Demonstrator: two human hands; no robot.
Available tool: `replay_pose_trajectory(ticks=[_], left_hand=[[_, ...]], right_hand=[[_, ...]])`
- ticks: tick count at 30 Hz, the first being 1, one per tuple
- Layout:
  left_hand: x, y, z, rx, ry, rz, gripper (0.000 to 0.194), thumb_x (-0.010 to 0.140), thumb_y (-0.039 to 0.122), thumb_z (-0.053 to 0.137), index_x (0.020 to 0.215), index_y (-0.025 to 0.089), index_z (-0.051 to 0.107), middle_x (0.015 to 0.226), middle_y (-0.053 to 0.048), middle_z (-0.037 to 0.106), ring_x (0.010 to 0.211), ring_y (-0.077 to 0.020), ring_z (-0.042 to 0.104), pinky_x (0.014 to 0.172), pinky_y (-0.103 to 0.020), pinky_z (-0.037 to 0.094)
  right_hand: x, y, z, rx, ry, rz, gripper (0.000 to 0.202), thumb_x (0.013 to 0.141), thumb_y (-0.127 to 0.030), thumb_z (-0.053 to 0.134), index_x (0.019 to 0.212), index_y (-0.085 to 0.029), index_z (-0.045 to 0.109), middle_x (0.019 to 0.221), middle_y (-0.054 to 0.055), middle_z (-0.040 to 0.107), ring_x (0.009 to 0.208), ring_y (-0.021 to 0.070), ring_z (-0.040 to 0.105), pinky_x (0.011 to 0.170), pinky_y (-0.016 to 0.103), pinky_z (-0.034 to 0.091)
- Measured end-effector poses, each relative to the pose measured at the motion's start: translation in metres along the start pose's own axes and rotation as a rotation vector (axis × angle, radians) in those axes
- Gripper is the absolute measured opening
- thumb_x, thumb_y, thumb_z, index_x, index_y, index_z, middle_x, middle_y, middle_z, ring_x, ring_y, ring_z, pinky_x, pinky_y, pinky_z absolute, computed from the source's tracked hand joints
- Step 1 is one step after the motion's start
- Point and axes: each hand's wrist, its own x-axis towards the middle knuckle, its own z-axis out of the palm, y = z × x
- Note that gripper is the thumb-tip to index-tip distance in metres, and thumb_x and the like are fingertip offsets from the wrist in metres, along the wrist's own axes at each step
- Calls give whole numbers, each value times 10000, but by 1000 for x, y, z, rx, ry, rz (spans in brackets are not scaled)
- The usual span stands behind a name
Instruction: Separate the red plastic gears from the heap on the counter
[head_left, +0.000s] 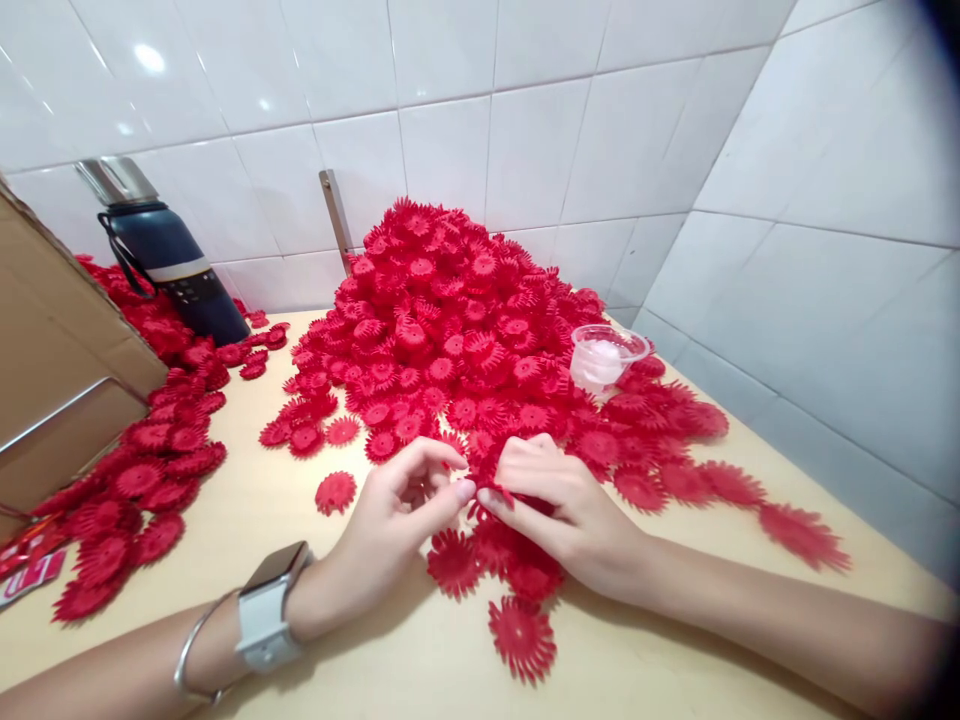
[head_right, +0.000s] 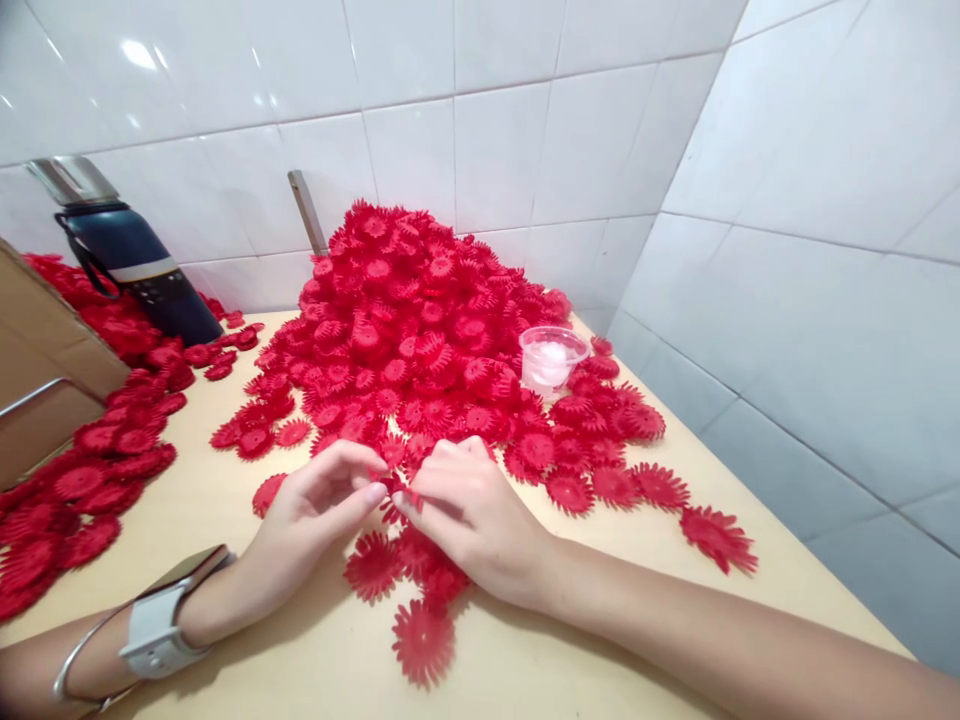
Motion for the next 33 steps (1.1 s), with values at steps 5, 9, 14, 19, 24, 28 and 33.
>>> replay_pose_trajectory(ticks=[5,9,14,19,24,28,33], left_hand=[[-3,-1,-1,138,67,120,102,789,269,568,864,201,572,672,31,531,615,-102,489,568,-199,397],[-3,0,-2,270,-29,158,183,794,275,562,942,201,638,688,6,588,614,-114,509,577,-218,404],[0,1,-3,306,5,146,176,814,264,536,921,207,664,788,-20,646,725,-144,564,661,-235,429],[3,0,-3,233,59,72,147,810,256,535,842,186,660,769,-17,653,672,-135,575,604,-215,435],[4,0,-2,231,16,15,151,802,273,542,765,174,649,691,-2,623,582,-110,528,521,-193,402],[5,1,-3,183,12,-30,157,797,286,549,744,165,634,698,0,618,561,-98,504,508,-188,392],[5,2,-4,115,20,-52,137,788,271,566,724,165,625,666,16,600,569,-90,500,534,-183,394]], right_hand=[[-1,1,1,-110,-8,-68,275,851,-129,433,579,-163,459,580,-19,492,618,121,397,637,305,287],[-2,1,3,-166,19,-144,230,821,-105,431,604,-159,480,591,-7,494,625,129,401,627,308,281],[-2,-2,3,-130,71,-74,187,826,-127,457,655,-169,520,596,-12,495,617,129,421,626,299,298],[1,-4,1,-69,148,0,178,828,-129,481,668,-183,537,639,-8,541,647,133,460,648,299,332],[3,-1,2,-21,267,117,59,802,-156,522,765,-201,527,757,25,582,750,180,496,717,347,367],[2,2,3,16,341,211,102,750,-135,532,744,-202,455,741,20,531,719,179,486,669,333,384],[1,-2,2,10,207,25,107,772,-173,548,679,-184,497,643,-4,537,634,148,467,645,314,336]])
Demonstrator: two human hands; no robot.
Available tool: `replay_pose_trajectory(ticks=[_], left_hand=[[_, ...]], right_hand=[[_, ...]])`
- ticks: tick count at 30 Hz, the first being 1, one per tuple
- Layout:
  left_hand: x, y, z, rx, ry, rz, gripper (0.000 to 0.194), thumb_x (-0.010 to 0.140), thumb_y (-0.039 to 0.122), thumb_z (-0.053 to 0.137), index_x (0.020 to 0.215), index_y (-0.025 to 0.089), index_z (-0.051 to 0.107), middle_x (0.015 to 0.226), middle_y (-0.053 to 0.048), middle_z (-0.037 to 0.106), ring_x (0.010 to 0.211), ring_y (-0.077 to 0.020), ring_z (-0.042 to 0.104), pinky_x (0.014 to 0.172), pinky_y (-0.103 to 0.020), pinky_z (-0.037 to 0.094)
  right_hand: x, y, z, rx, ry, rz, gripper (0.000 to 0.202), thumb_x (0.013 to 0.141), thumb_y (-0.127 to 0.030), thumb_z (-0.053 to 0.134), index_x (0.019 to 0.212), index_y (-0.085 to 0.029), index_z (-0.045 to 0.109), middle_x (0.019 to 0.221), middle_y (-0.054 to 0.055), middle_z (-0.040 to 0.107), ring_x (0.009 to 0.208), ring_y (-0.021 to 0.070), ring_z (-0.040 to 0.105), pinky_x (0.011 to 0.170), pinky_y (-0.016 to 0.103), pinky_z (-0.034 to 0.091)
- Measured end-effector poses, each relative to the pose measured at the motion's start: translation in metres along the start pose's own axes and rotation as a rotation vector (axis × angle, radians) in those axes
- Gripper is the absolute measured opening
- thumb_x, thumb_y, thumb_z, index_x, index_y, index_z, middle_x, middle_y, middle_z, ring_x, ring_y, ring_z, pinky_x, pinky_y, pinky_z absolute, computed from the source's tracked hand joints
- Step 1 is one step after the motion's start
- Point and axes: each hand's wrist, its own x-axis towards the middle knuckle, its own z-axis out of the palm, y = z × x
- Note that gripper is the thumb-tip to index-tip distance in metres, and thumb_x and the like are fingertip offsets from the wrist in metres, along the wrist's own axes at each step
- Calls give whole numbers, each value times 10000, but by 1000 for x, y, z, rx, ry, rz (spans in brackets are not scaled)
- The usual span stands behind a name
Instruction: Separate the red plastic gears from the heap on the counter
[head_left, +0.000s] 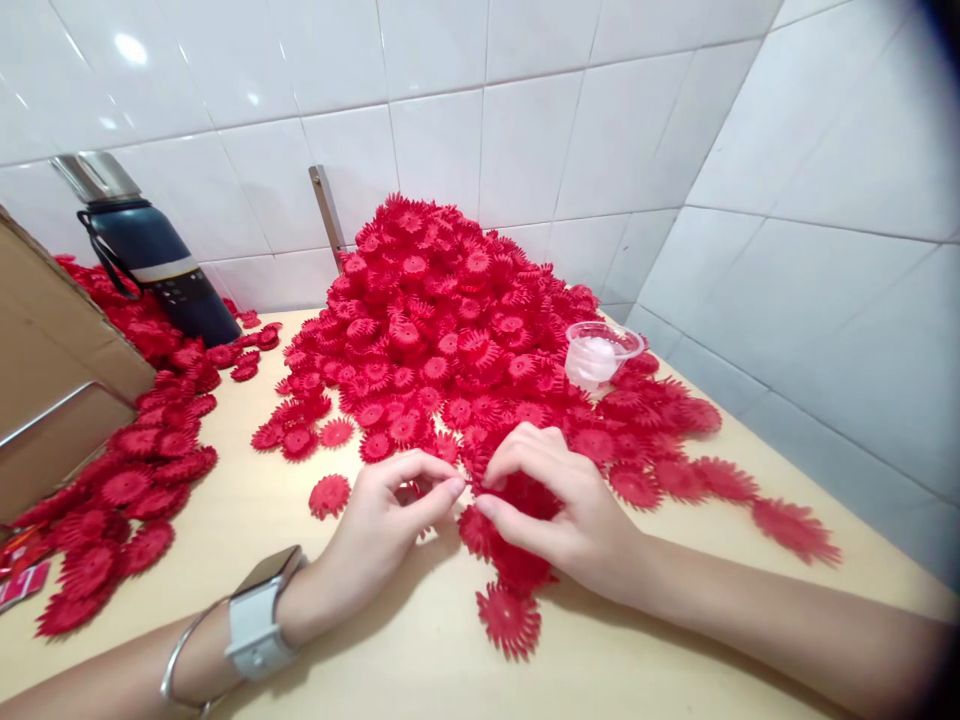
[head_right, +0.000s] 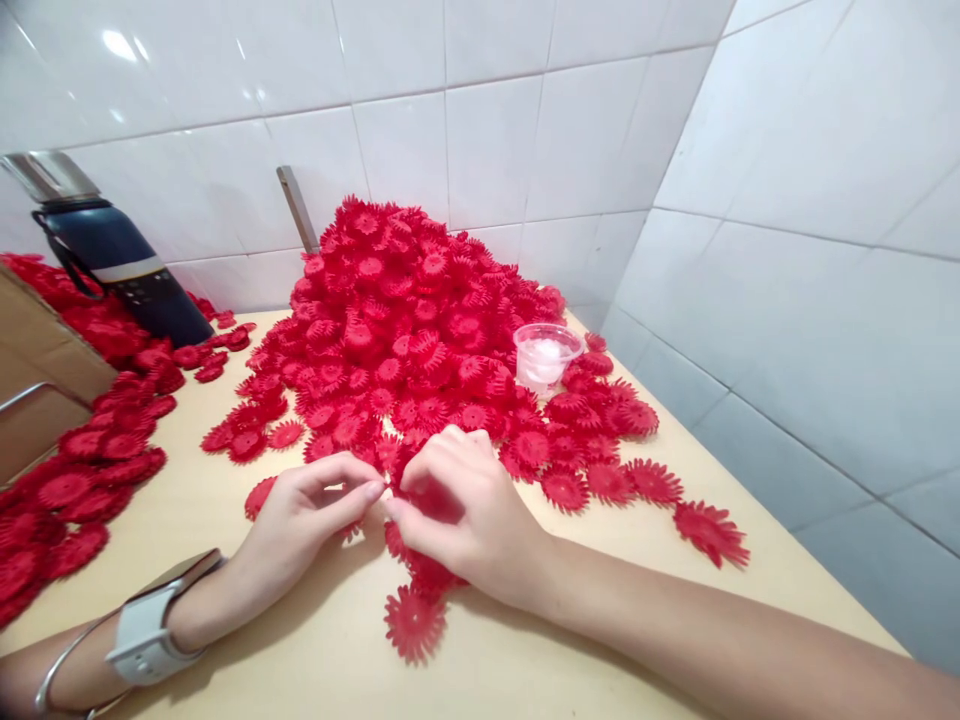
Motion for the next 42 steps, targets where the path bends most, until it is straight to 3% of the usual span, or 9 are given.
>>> replay_pose_trajectory(ticks=[5,9,21,28,34,42], left_hand=[[-1,1,-1,5,-28,27,103,763,229,594,716,156,648,712,1,633,661,-114,540,609,-195,407],[0,0,-2,-83,-71,21,95,763,219,598,722,165,665,691,18,629,598,-88,508,574,-182,391],[1,0,2,-112,-61,-7,129,786,234,568,696,157,621,633,26,552,556,-70,445,518,-170,349],[6,-3,1,-221,153,-76,150,813,250,514,685,171,516,496,66,425,436,-58,364,431,-164,315],[12,-11,-1,-288,361,-68,160,807,238,500,670,174,447,512,74,378,434,-51,322,411,-159,272],[15,-12,-3,-259,348,-63,133,783,257,546,699,168,494,521,74,385,438,-46,326,423,-166,270]], right_hand=[[1,-1,-1,6,-77,-18,113,803,-174,550,692,-172,530,647,-5,535,645,141,453,638,305,329],[1,1,-2,50,-117,-4,128,835,-154,509,713,-175,541,674,-4,554,664,137,463,667,309,337],[0,2,-1,101,-58,114,137,783,-135,474,657,-175,509,657,6,528,665,152,468,654,317,361],[2,7,-2,220,82,336,114,739,-128,494,639,-182,487,635,-23,478,603,124,452,574,260,359],[3,9,-1,311,155,394,134,741,-134,491,620,-185,462,625,-35,453,595,112,436,550,236,339],[4,8,-1,359,153,426,146,766,-165,490,625,-185,458,614,-39,455,589,109,436,539,229,335]])
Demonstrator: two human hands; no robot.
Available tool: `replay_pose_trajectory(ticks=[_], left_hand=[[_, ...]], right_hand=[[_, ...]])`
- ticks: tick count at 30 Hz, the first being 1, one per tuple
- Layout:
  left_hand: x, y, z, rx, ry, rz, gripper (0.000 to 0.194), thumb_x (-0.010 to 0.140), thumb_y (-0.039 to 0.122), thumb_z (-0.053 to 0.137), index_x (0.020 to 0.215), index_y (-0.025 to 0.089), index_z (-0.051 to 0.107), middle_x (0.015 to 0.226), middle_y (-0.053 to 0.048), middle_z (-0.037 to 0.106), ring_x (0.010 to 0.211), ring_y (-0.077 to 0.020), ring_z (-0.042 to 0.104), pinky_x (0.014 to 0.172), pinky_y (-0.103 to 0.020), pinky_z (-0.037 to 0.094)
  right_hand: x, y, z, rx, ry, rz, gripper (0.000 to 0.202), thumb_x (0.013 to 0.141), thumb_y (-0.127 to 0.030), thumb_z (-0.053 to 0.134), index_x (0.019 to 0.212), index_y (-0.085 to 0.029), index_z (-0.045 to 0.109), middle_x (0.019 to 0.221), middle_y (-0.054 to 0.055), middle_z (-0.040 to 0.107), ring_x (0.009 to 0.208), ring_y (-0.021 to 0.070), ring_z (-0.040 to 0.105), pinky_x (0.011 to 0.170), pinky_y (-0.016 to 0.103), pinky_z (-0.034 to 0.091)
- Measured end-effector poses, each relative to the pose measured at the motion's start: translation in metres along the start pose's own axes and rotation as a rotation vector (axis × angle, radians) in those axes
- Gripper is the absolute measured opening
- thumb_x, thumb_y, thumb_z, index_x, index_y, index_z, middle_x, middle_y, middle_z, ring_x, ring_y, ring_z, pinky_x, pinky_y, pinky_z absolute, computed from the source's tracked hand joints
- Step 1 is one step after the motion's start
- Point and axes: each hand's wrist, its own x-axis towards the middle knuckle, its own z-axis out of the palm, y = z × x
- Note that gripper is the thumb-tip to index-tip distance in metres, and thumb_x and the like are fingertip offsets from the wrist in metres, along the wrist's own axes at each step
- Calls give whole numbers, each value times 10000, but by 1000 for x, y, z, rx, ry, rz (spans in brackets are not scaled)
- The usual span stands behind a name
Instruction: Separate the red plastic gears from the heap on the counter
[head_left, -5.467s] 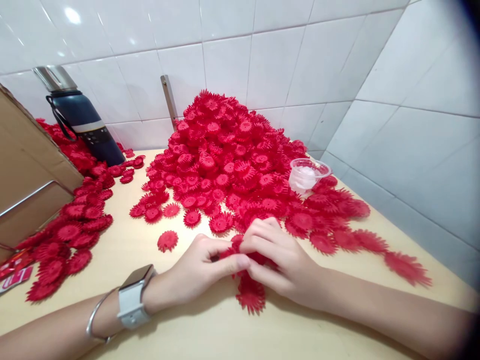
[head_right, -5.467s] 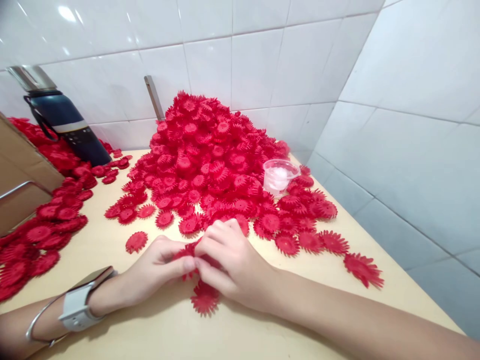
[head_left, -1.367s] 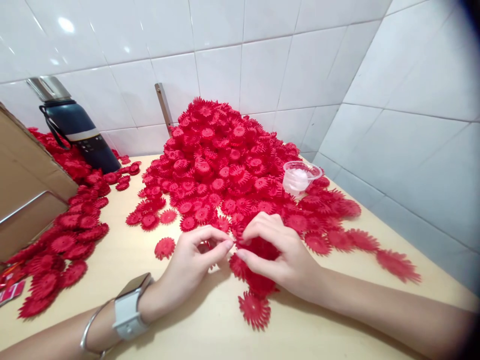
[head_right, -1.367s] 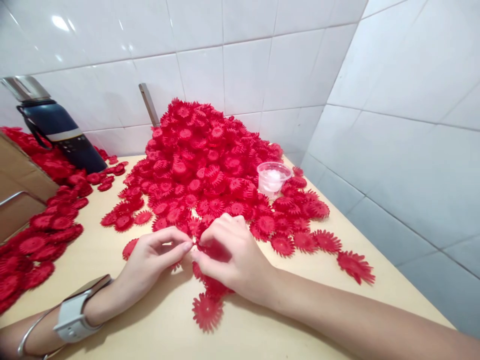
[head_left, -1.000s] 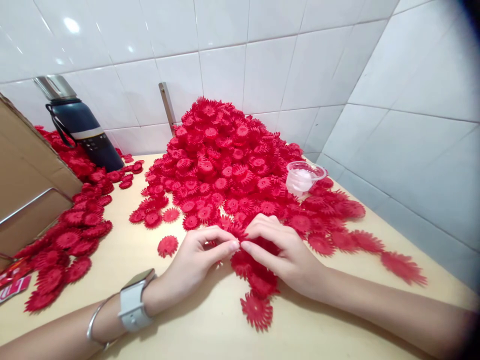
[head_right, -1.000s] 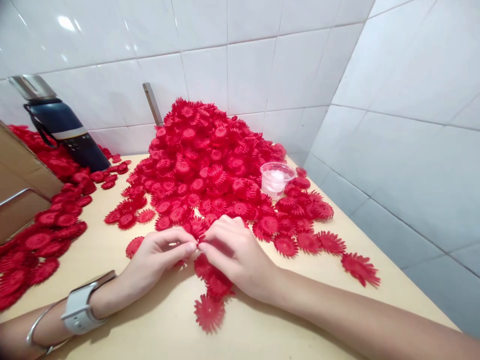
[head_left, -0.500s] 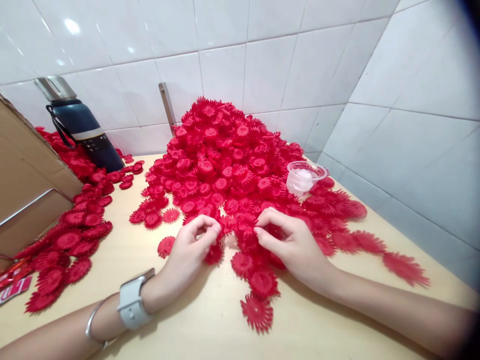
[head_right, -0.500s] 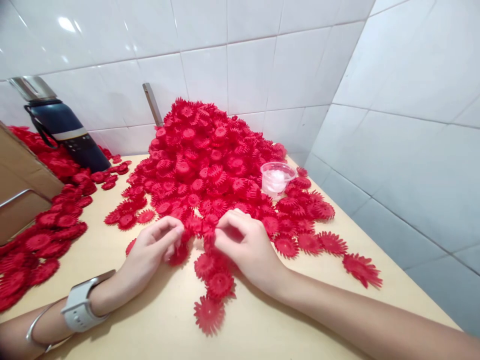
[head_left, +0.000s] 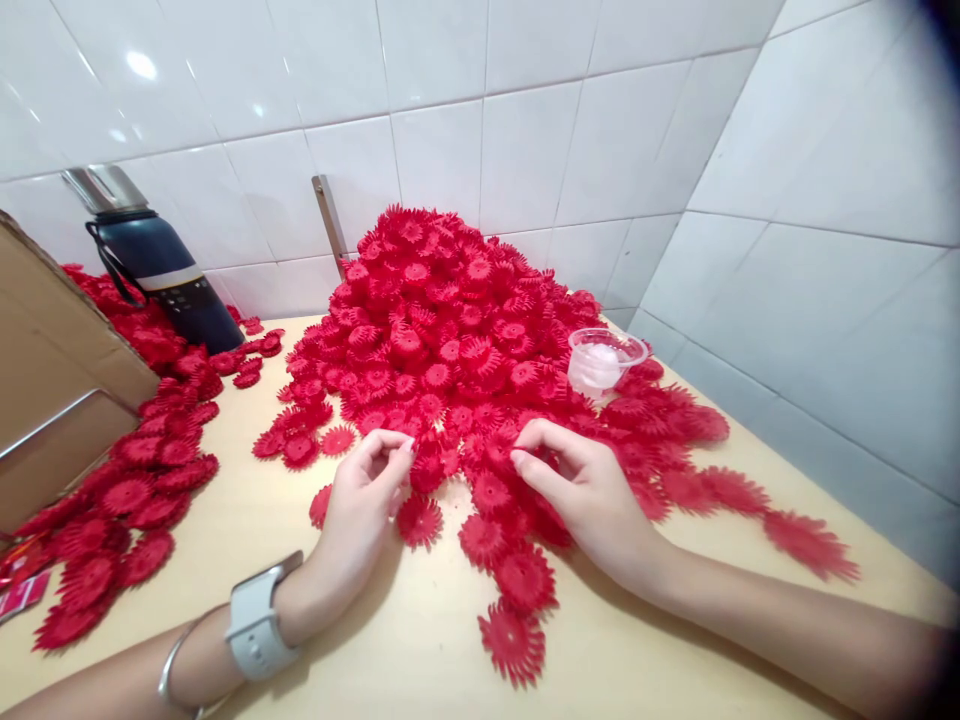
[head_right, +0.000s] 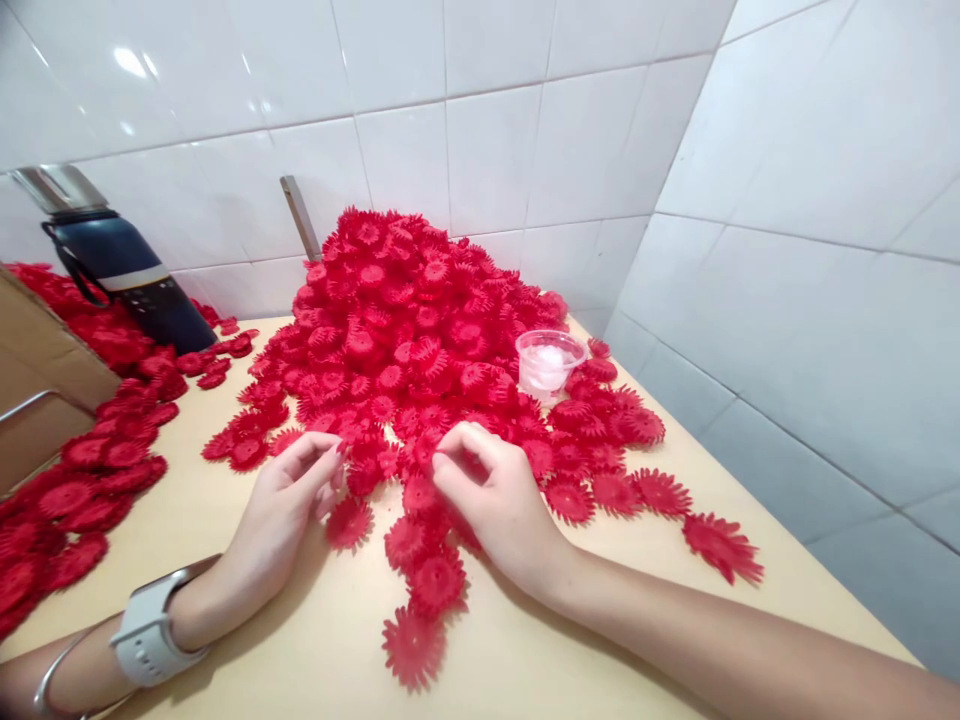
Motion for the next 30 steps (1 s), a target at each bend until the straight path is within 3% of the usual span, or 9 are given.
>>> replay_pose_trajectory(ticks=[4,7,11,13,17,22,25,30], left_hand=[[-1,2,1,5,20,30,111,775,235,569,717,178,493,566,73,406,445,-42,337,442,-172,290],[-7,4,0,62,5,126,60,793,240,557,765,199,524,653,53,476,516,-57,413,493,-177,335],[-17,8,-1,268,-237,254,55,792,246,572,773,217,614,748,17,538,664,-104,503,600,-207,393],[-19,8,-1,337,-299,290,65,786,240,582,816,231,640,761,9,555,685,-116,514,618,-218,398],[-19,9,-1,366,-264,316,74,788,239,578,793,226,650,738,0,574,678,-127,526,612,-225,400],[-16,10,1,355,-239,273,127,788,229,561,680,194,617,692,-1,544,620,-125,511,561,-222,390],[-13,8,1,254,-169,198,133,782,220,546,656,183,571,692,5,523,569,-111,474,505,-213,363],[-6,3,0,127,-15,95,119,775,243,546,680,172,556,527,51,435,446,-80,348,460,-207,294]], right_hand=[[-2,0,-1,-22,-24,-20,152,787,-180,490,635,-186,473,628,-35,469,604,112,455,554,232,349],[-3,-1,-1,-69,-82,-60,141,814,-199,487,677,-184,513,688,-16,522,661,127,496,614,248,380],[-4,-3,-1,-189,-158,-171,151,838,-200,482,702,-183,545,695,-4,545,688,140,506,674,279,380],[-5,-3,-1,-245,-184,-244,161,844,-188,477,701,-185,552,675,-5,545,676,140,496,678,289,371],[-6,-4,1,-311,-211,-350,167,847,-178,471,700,-189,550,673,1,563,665,143,488,663,296,363],[-6,-5,1,-347,-238,-361,163,839,-168,463,689,-194,522,667,7,559,655,150,476,661,315,356],[-6,-5,1,-340,-224,-322,158,815,-141,453,673,-195,493,677,11,554,665,155,474,668,326,358],[-4,-4,0,-230,-83,-155,153,799,-158,453,650,-195,457,667,-6,494,643,140,471,617,282,373]])
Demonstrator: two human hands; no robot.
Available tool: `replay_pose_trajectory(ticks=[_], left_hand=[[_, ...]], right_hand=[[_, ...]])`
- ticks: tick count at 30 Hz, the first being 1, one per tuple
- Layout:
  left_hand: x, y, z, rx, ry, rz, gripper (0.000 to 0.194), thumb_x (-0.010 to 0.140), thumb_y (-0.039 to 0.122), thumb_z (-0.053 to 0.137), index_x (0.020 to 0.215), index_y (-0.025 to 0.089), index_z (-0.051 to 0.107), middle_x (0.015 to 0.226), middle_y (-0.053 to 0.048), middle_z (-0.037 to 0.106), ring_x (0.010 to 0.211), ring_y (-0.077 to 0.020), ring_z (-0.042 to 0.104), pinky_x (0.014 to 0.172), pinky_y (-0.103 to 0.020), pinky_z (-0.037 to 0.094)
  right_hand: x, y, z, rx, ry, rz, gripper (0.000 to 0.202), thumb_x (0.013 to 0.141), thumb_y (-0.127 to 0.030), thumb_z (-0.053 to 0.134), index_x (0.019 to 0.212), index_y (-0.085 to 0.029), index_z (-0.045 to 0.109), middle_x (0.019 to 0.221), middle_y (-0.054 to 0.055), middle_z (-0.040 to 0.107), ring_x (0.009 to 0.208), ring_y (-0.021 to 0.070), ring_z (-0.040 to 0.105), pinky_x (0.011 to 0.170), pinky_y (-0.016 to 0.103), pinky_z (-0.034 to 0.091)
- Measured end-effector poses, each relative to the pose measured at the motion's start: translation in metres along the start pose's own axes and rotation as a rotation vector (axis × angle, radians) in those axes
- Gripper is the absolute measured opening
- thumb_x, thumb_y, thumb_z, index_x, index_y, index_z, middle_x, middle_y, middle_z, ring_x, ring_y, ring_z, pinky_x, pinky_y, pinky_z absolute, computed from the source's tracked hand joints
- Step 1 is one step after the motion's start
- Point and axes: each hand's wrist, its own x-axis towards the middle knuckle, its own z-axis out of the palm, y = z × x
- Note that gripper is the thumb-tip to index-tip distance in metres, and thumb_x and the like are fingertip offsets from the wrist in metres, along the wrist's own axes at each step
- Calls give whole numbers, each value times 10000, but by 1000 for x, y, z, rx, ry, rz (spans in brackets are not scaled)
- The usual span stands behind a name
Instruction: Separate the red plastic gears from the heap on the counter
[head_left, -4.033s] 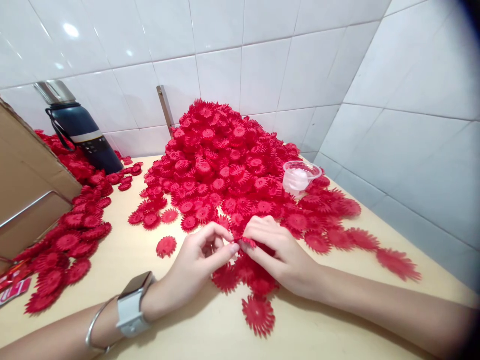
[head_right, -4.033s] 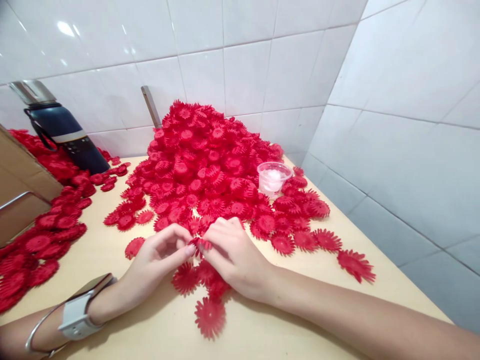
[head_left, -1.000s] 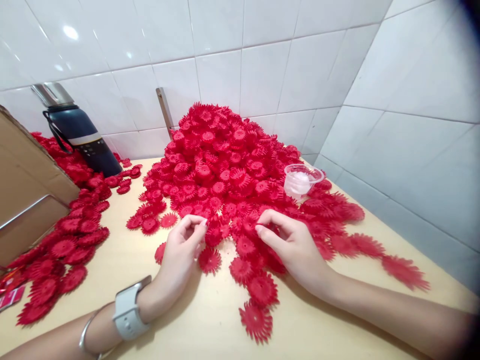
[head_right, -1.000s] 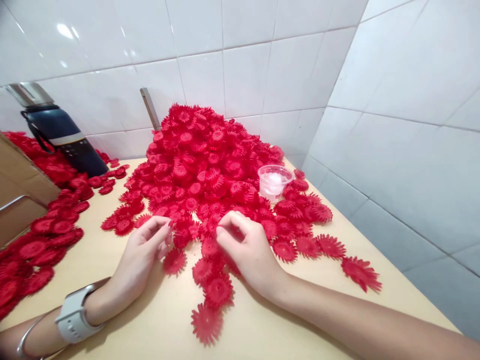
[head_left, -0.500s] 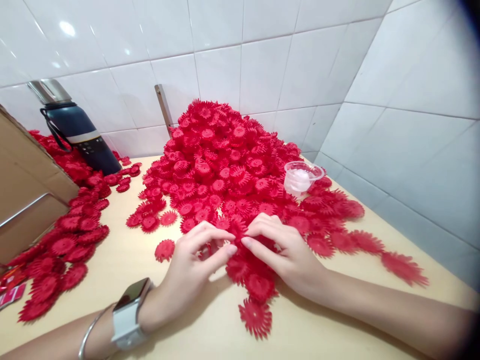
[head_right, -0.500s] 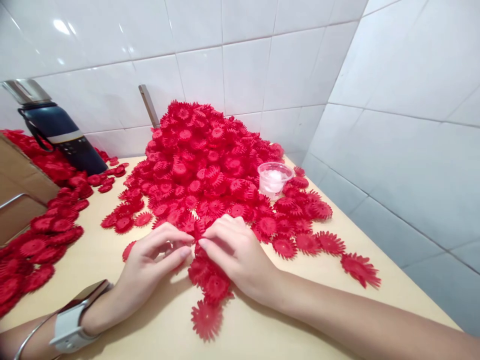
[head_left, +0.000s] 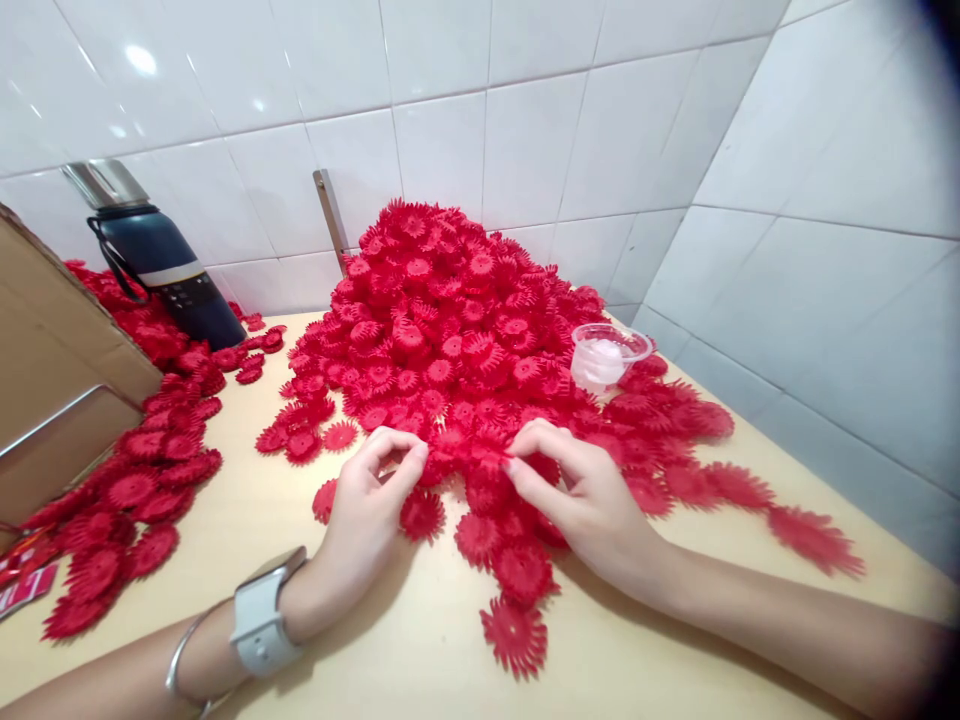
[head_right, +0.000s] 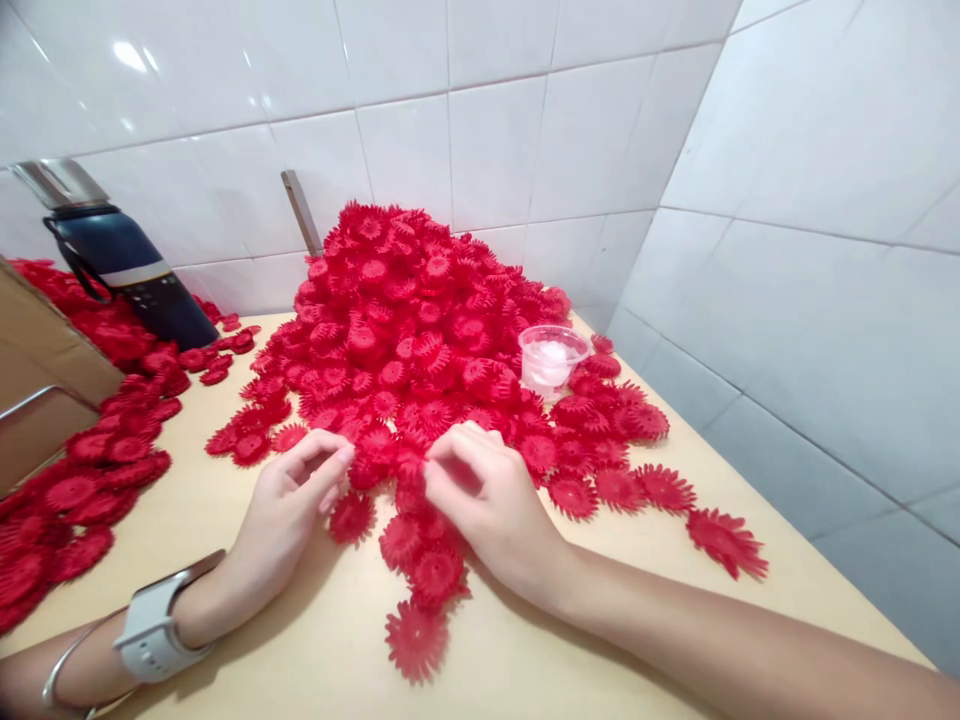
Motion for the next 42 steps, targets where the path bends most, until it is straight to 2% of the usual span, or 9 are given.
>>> replay_pose_trajectory(ticks=[9,15,23,27,29,32,35,38,42], left_hand=[[3,-1,1,-230,130,-79,141,770,302,553,727,179,499,576,68,420,446,-53,343,411,-163,280],[8,4,-2,-148,172,-21,123,766,291,536,728,176,516,605,53,458,460,-58,373,424,-164,312],[47,41,-37,19,209,214,129,737,323,539,731,194,546,600,44,479,483,-89,400,463,-202,321],[62,54,-49,245,77,272,157,670,320,639,646,165,636,653,-8,596,573,-139,483,539,-239,351],[65,55,-53,338,59,304,190,665,344,646,607,163,638,648,-13,604,612,-158,503,579,-248,356],[63,54,-62,429,73,367,230,732,383,570,679,170,638,698,-11,617,669,-165,522,638,-244,368],[59,52,-76,501,123,406,280,784,403,484,811,166,630,789,-23,631,733,-172,535,681,-240,383],[59,50,-95,605,135,378,296,768,411,490,799,156,637,778,-34,643,700,-175,542,631,-238,394],[66,47,-127,782,189,299,262,729,396,528,706,167,653,678,-26,652,599,-165,538,560,-240,370]], right_hand=[[4,7,1,186,89,187,142,810,-251,475,681,-191,471,629,-31,483,567,118,462,519,229,377],[10,-5,-4,152,88,163,151,818,-268,476,689,-190,489,660,-21,506,623,131,480,574,241,391],[47,-40,-28,-254,191,-257,140,819,-190,447,681,-188,469,674,-3,524,638,138,492,623,269,391],[67,-44,-27,-790,-180,-400,143,809,-189,460,689,-164,535,744,76,584,733,209,520,717,362,387],[65,-46,-25,-820,-265,-406,122,740,-272,579,721,-151,580,795,116,600,784,259,528,715,395,397],[44,-54,-23,-744,-521,-535,429,698,-469,601,1020,-185,574,1165,148,513,1070,324,438,809,441,389],[16,-58,-20,-601,-756,-570,681,621,-459,678,1227,-248,451,1295,125,422,1159,304,394,826,390,410],[6,-50,-14,-689,-721,-551,643,625,-414,690,1201,-211,491,1193,145,503,1076,315,455,785,413,430],[23,-29,-8,-885,-587,-656,190,785,-212,560,960,-187,631,1187,130,527,1131,289,421,848,412,400]])
